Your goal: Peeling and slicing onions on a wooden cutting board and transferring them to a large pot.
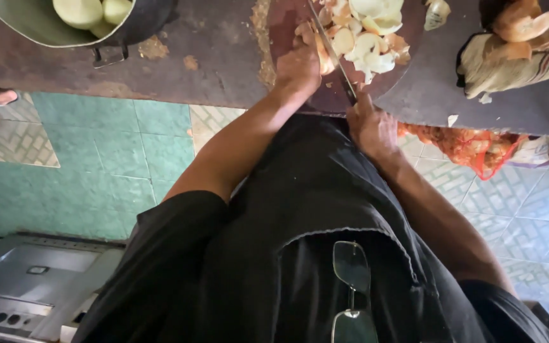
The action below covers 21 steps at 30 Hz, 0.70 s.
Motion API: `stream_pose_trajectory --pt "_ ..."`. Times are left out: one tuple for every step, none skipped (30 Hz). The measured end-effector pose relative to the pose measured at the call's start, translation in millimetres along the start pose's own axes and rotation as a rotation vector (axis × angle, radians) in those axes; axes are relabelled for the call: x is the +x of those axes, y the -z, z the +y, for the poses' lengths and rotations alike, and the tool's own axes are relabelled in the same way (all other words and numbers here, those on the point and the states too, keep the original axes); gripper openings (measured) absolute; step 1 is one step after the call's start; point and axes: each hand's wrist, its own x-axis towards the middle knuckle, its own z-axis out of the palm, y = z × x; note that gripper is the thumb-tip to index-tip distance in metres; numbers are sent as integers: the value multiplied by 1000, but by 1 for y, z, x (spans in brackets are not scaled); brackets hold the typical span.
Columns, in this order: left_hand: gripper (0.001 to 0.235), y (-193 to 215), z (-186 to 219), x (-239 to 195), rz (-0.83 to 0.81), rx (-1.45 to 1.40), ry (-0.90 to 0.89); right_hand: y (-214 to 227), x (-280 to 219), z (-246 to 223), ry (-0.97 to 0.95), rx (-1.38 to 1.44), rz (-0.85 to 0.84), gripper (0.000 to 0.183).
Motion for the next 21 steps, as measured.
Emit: stream_pose_trajectory --pt "53 -14 -1 8 100 95 20 -8 6 2 -21 -33 -26 44" --pt "53 -10 -1 5 105 93 22 -3 12 2 -16 -35 -24 44" --pt "58 -5 -3 2 96 101 -64 -1 20 0 -108 -41 -56 47" --pt "62 -1 -5 -2 87 110 -151 2 27 -1 -201 -46 -88 51" --pt "62 7 -2 -3 80 108 -151 4 27 -2 -205 -47 -94 51" --pt "73 15 3 -3 -15 103 -77 7 28 -3 -144 -25 -39 39" --pt "84 24 11 1 -104 95 -11 13 31 -2 -84 -8 25 30" --pt "84 15 13 6 -105 91 -19 23 26 -6 -92 -12 29 30" --pt "92 8 9 11 -82 79 -7 30 22 -14 -36 18 50 32" --pt "100 1 5 15 -60 67 4 38 17 -22 19 48 70 36" --pt "100 9 3 10 -56 69 7 34 14 -25 23 49 71 36" --pt "86 17 2 6 -88 -2 -1 30 10 -29 -43 32 -19 22" --pt "73 25 4 2 -121 -76 -15 27 5 -30 -115 12 -107 17" --pt "73 29 4 4 -120 -77 -18 19 8 -23 -117 10 -103 17" --pt "58 30 3 1 -127 -134 -38 10 6 -14 -88 4 -77 22" --pt "44 32 2 -2 -134 -191 -58 2 5 -6 -59 -2 -51 38" --pt "44 20 1 1 -132 -190 -54 7 8 -10 -55 -1 -53 38" --pt "53 9 0 5 -59 -95 -87 13 11 -14 -180 76 -109 32" --pt "62 -1 -2 8 12 4 -124 19 13 -19 -309 157 -165 27" --pt "62 2 -6 8 10 8 -124 20 11 -18 -309 161 -167 27" --pt "59 6 -6 11 -50 -32 -82 22 8 -14 -205 130 -100 31"
